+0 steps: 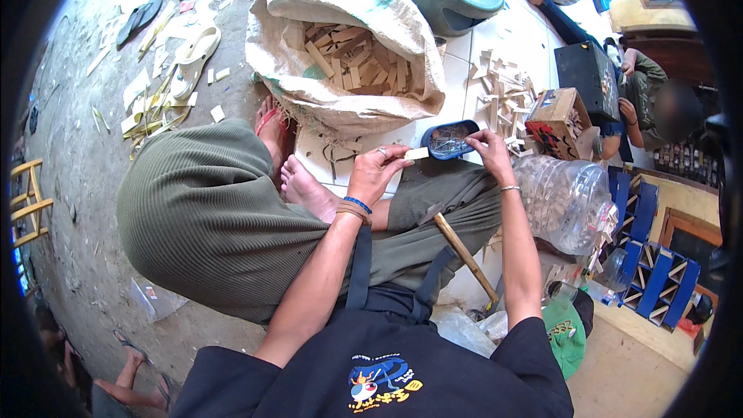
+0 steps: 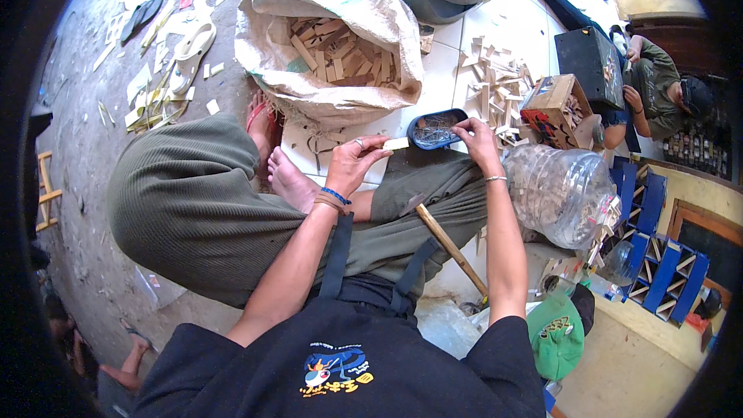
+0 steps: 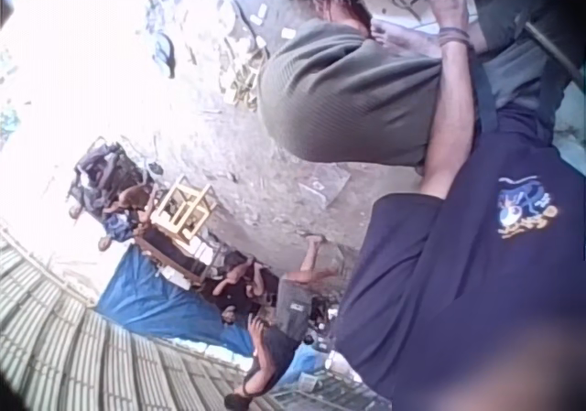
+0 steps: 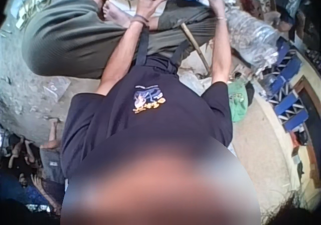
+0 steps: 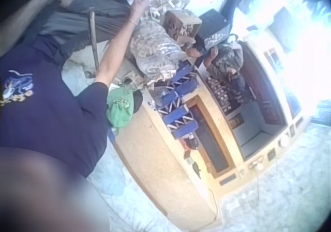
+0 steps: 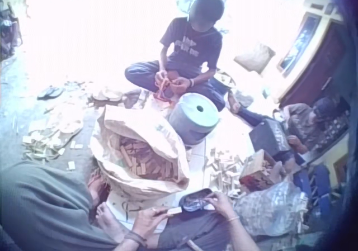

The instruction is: The person sits on the floor and repeatedly picks small wooden pieces from a sack, places a nail on them, and hammers the nail in. They handle the wood and hammer one at a time, occasionally adjusting the piece before striking.

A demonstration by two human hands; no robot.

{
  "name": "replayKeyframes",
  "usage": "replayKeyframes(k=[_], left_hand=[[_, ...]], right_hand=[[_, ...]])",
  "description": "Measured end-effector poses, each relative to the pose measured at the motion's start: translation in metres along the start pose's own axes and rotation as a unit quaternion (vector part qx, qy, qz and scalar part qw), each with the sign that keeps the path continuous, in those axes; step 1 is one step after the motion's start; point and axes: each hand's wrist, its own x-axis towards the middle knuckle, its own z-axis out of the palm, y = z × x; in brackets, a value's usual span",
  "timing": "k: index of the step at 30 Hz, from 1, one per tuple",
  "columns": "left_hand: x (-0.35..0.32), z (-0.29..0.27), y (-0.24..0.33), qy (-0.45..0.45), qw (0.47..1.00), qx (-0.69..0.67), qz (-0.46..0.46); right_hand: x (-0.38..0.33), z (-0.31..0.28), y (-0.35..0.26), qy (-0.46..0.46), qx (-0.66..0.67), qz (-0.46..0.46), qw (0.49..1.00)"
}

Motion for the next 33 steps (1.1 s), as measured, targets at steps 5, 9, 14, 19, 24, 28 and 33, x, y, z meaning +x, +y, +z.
replayKeyframes(k=[5, 9, 14, 19, 24, 28, 33], left_hand=[[0.001, -0.001, 0.001, 0.002, 1.000, 0.005, 0.003], [0.001, -0.001, -0.001, 0.001, 1.000, 0.004, -0.004], [0.002, 0.000, -0.003, 0.002, 1.000, 0.009, 0.016], [0.001, -0.001, -0.001, 0.003, 1.000, 0.007, 0.013], [0.001, 0.000, 0.002, 0.001, 1.000, -0.012, -0.004], [0.001, 0.000, 0.003, 0.003, 1.000, 0.005, 0.006], [0.002, -0.001, 0.003, 0.000, 1.000, 0.008, 0.007]], right_hand=[[-0.016, 0.005, -0.018, -0.034, 0.269, 0.074, 0.960], [-0.041, 0.023, -0.058, -0.030, 0.319, 0.033, 0.947], [-0.064, 0.042, -0.105, -0.068, 0.316, -0.001, 0.946], [-0.074, 0.052, -0.128, -0.086, 0.264, 0.019, 0.961], [-0.075, 0.059, -0.132, -0.084, 0.228, -0.026, 0.970], [-0.077, 0.067, -0.134, 0.014, 0.147, -0.127, 0.981], [-0.082, 0.077, -0.141, 0.068, 0.130, -0.164, 0.975]])
